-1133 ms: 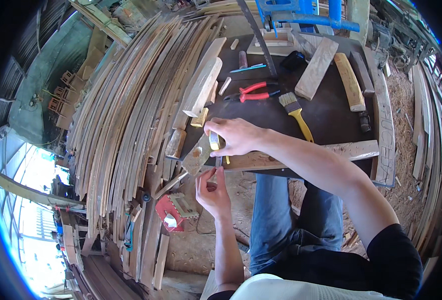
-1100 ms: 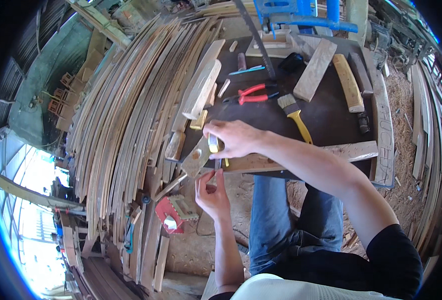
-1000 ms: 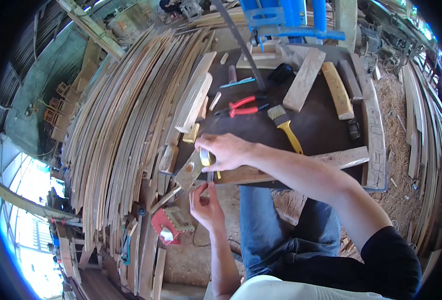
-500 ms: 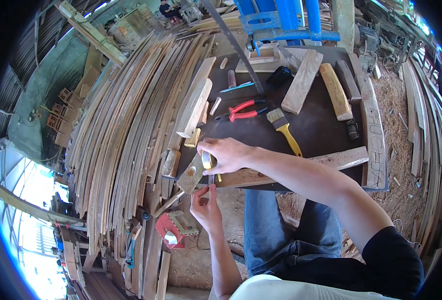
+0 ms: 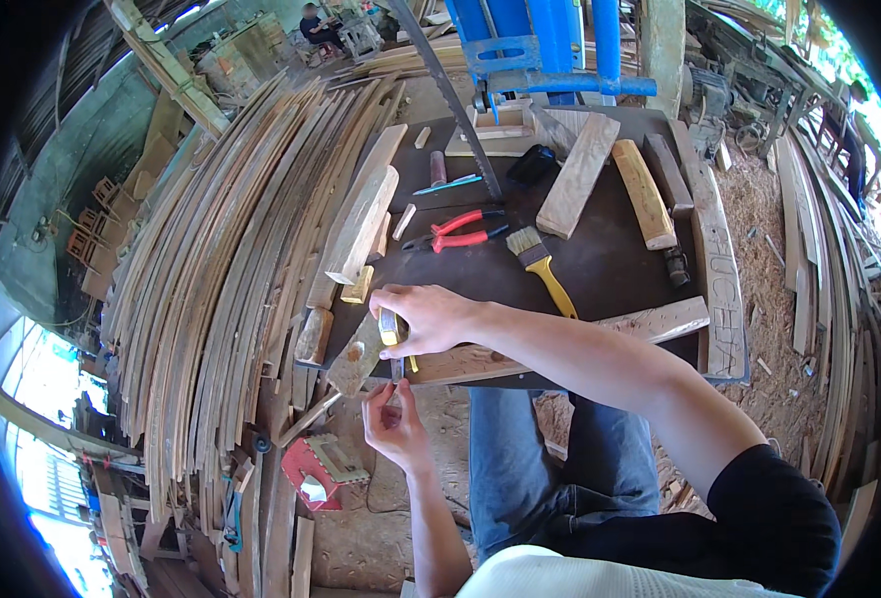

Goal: Applying finish with a brush, using pliers, and measuring a wooden plank in a workshop.

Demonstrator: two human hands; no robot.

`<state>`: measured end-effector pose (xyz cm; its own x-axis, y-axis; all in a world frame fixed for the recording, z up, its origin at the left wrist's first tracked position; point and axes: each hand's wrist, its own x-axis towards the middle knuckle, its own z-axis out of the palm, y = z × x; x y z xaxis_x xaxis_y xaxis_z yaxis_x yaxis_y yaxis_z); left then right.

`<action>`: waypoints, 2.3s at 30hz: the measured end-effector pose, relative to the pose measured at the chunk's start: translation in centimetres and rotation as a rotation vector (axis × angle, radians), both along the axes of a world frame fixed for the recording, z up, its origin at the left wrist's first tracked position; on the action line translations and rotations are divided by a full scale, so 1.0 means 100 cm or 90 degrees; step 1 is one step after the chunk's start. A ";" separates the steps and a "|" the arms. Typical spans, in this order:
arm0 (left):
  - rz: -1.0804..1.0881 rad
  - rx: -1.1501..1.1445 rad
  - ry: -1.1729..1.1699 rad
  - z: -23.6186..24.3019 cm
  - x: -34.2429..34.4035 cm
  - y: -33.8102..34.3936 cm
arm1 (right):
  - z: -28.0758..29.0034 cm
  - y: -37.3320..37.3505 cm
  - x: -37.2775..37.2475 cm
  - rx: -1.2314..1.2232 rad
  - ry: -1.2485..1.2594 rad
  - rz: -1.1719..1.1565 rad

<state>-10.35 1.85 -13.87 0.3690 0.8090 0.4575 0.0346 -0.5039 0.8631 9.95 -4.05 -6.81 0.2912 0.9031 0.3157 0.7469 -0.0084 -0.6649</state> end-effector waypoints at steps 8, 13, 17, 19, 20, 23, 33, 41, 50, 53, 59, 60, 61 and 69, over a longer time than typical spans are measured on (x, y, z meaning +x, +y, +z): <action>0.027 -0.006 0.030 0.001 0.000 -0.002 | -0.002 0.002 -0.005 0.036 0.076 -0.012; 0.030 -0.011 -0.015 -0.003 0.002 -0.006 | -0.004 0.003 -0.006 0.081 0.046 -0.008; 0.034 -0.030 -0.012 0.000 0.003 -0.006 | -0.003 0.004 -0.007 0.052 0.013 -0.006; 0.026 0.001 -0.007 0.002 0.002 -0.005 | -0.002 0.004 -0.008 0.032 -0.006 -0.007; 0.027 -0.001 -0.007 0.002 0.002 -0.005 | -0.001 0.004 -0.008 0.078 -0.049 -0.027; 0.035 -0.036 0.008 0.002 0.001 -0.006 | 0.000 0.004 -0.007 0.067 -0.086 -0.032; 0.008 0.019 0.098 0.005 -0.010 0.025 | 0.001 0.006 -0.008 0.125 -0.127 -0.061; -0.052 -0.038 0.101 -0.005 -0.013 0.043 | 0.004 0.003 -0.010 0.119 -0.120 -0.086; -0.261 -0.265 -0.014 -0.003 -0.008 0.059 | 0.013 -0.001 -0.013 0.097 -0.104 -0.123; -0.217 -0.244 0.027 0.003 -0.006 0.059 | 0.013 0.000 -0.010 0.019 -0.068 -0.138; -0.185 -0.251 0.098 0.027 0.004 0.052 | 0.005 0.004 -0.003 -0.105 -0.014 -0.203; -0.173 -0.216 0.122 0.031 0.007 0.052 | 0.004 0.004 -0.003 -0.089 -0.017 -0.192; -0.170 -0.218 0.143 0.034 0.008 0.051 | 0.004 0.005 -0.003 -0.101 -0.019 -0.202; -0.189 -0.187 0.128 0.043 0.021 0.044 | 0.009 0.004 -0.003 -0.165 -0.010 -0.212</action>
